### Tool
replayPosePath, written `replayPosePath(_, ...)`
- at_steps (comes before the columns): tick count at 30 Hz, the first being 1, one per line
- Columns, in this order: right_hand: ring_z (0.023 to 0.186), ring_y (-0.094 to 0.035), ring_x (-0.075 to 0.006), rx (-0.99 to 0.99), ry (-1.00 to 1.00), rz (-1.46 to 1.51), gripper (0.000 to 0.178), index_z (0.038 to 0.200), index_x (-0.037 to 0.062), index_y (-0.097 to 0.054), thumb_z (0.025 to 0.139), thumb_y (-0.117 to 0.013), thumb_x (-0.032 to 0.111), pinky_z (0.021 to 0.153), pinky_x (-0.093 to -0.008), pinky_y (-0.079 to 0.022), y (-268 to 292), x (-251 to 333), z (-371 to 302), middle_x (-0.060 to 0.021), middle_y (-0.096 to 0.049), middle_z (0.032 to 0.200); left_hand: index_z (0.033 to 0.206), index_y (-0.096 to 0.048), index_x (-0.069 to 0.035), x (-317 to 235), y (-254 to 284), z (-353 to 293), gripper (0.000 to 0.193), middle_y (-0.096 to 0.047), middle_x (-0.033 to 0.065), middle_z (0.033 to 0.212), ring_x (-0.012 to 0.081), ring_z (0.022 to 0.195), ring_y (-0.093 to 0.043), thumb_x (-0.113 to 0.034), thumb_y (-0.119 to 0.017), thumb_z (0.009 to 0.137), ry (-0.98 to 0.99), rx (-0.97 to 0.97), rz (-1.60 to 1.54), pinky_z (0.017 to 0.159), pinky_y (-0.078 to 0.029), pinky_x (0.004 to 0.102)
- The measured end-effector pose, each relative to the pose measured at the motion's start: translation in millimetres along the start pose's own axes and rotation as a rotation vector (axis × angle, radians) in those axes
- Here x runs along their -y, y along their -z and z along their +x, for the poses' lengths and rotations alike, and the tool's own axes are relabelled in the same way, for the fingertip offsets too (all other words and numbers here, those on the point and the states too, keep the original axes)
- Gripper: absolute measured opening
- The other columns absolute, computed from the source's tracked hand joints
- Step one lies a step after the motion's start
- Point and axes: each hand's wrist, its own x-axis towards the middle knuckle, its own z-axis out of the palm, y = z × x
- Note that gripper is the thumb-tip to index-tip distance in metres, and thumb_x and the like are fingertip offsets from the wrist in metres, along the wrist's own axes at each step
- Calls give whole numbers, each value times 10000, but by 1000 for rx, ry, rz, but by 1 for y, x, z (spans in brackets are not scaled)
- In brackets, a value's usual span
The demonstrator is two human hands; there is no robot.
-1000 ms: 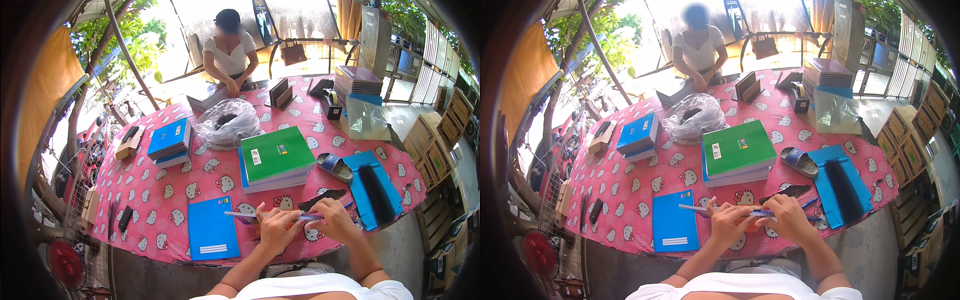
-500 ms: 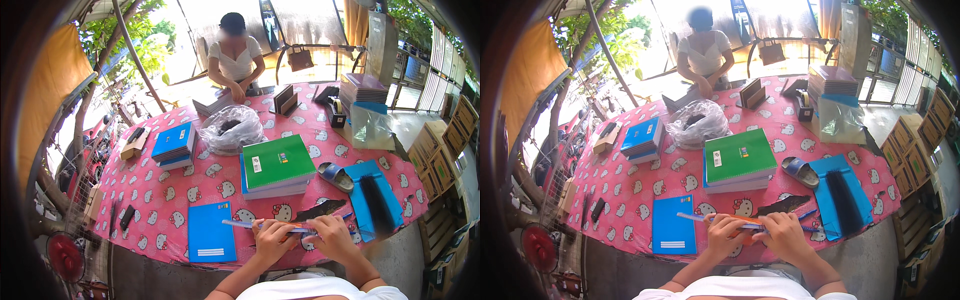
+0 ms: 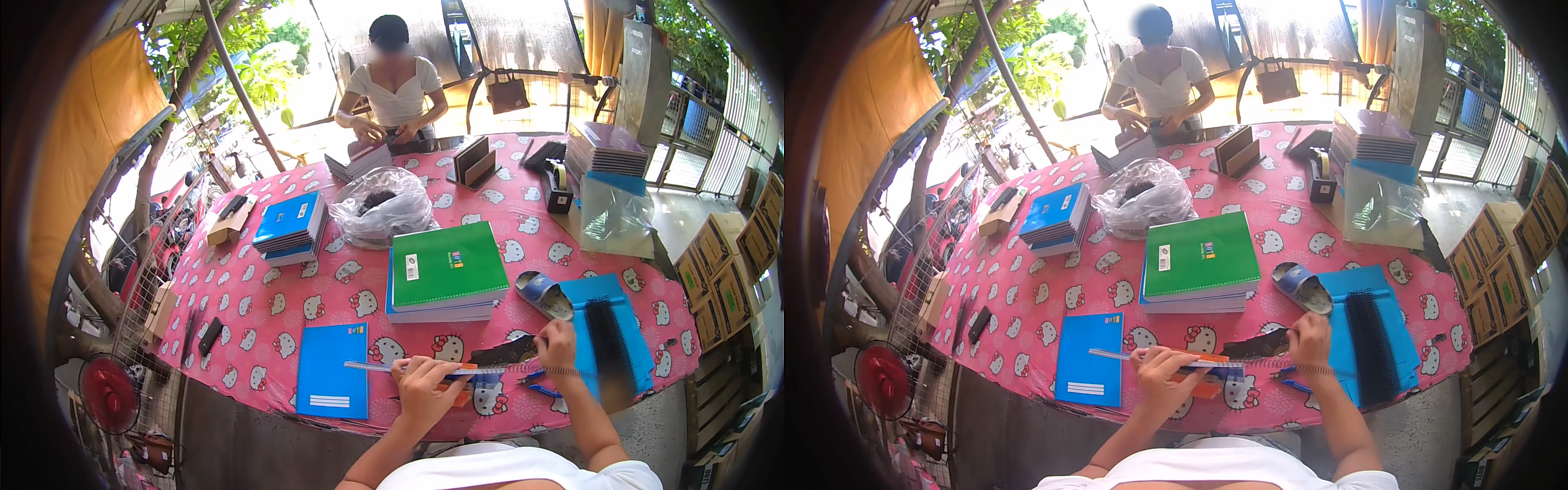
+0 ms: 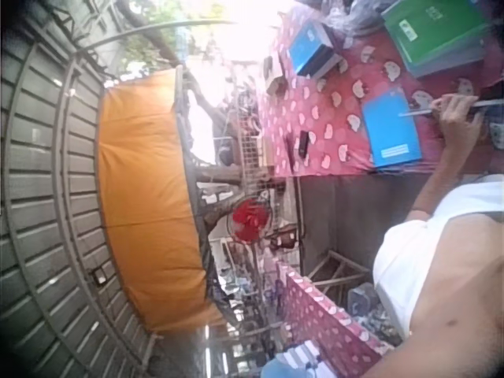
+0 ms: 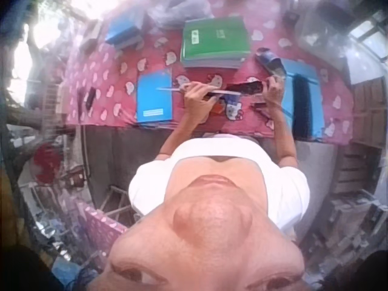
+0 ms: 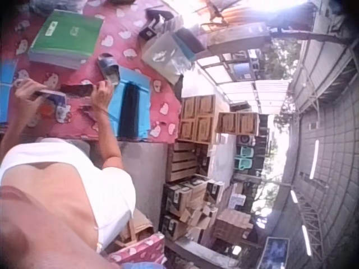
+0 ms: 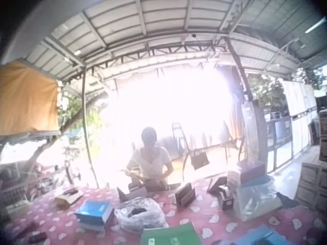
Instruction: The person assembles spiral notebooks by inserting plastic spiral coils into the pre-punched holes of notebook covers and paper stacks, using pliers to trim or tuck the ends.
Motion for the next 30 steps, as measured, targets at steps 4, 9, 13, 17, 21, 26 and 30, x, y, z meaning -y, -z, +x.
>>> replayPosePath(4, 1083, -494, -302, 27, -157, -228, 374, 978, 64, -568, 692, -774, 189, 856, -453, -439, -21, -35, 37, -98, -536, 1117, 793, -705, -170, 1, 4, -5, 201, -668, -43, 771, 145, 765, -576, -223, -821, 638, 5, 26, 22, 851, -295, 369)
replayPosePath(9, 1091, -522, -293, 239, -302, -324, 413, 1034, 55, -566, 722, -770, 232, 804, -441, -492, -38, -81, 63, -114, -563, 1114, 934, -698, -163, -5, 5, -2, 325, -670, -49, 787, 138, 783, -578, -258, -831, 652, 39, 66, 5, 865, -294, 372)
replayPosePath(13, 900, -625, -329, 198, -382, -165, 391, 1047, 32, -561, 748, -749, 200, 777, -403, -514, -16, -83, 71, -143, -629, 975, 1015, -679, -154, -12, 7, 2, 418, -670, -44, 790, 140, 802, -583, -282, -838, 650, 155, 23, -59, 876, -291, 379)
replayPosePath(17, 948, -628, -196, -67, -590, 1029, 342, 1060, -1, -566, 755, -704, 68, 810, -318, -497, 21, -29, 58, -101, -650, 1042, 977, -669, -155, -7, 8, -3, 407, -672, -39, 784, 144, 823, -591, -274, -849, 632, 59, 17, -11, 888, -286, 386)
replayPosePath(21, 912, -610, -135, 441, -411, 1167, 485, 1135, 12, -590, 666, -714, -12, 804, -301, -517, 32, -4, 40, -55, -645, 1005, 877, -669, -160, 2, 7, -7, 349, -668, -42, 759, 137, 802, -599, -240, -862, 597, -102, 52, 44, 877, -294, 382)
replayPosePath(26, 882, -614, -125, 504, -473, 1096, 424, 1048, -8, -638, 636, -726, -62, 798, -296, -516, 60, 52, 43, -41, -670, 926, 784, -670, -159, -5, 9, -1, 269, -653, -25, 744, 159, 745, -593, -256, -844, 603, 17, 39, -74, 905, -315, 408)
replayPosePath(30, 863, -631, -152, 451, -196, 1254, 361, 998, -9, -651, 651, -729, -74, 749, -307, -537, 54, 64, 42, -86, -687, 876, 737, -635, -141, 4, 6, -4, 265, -648, -20, 741, 164, 735, -588, -242, -841, 605, -66, 57, -69, 904, -314, 416)
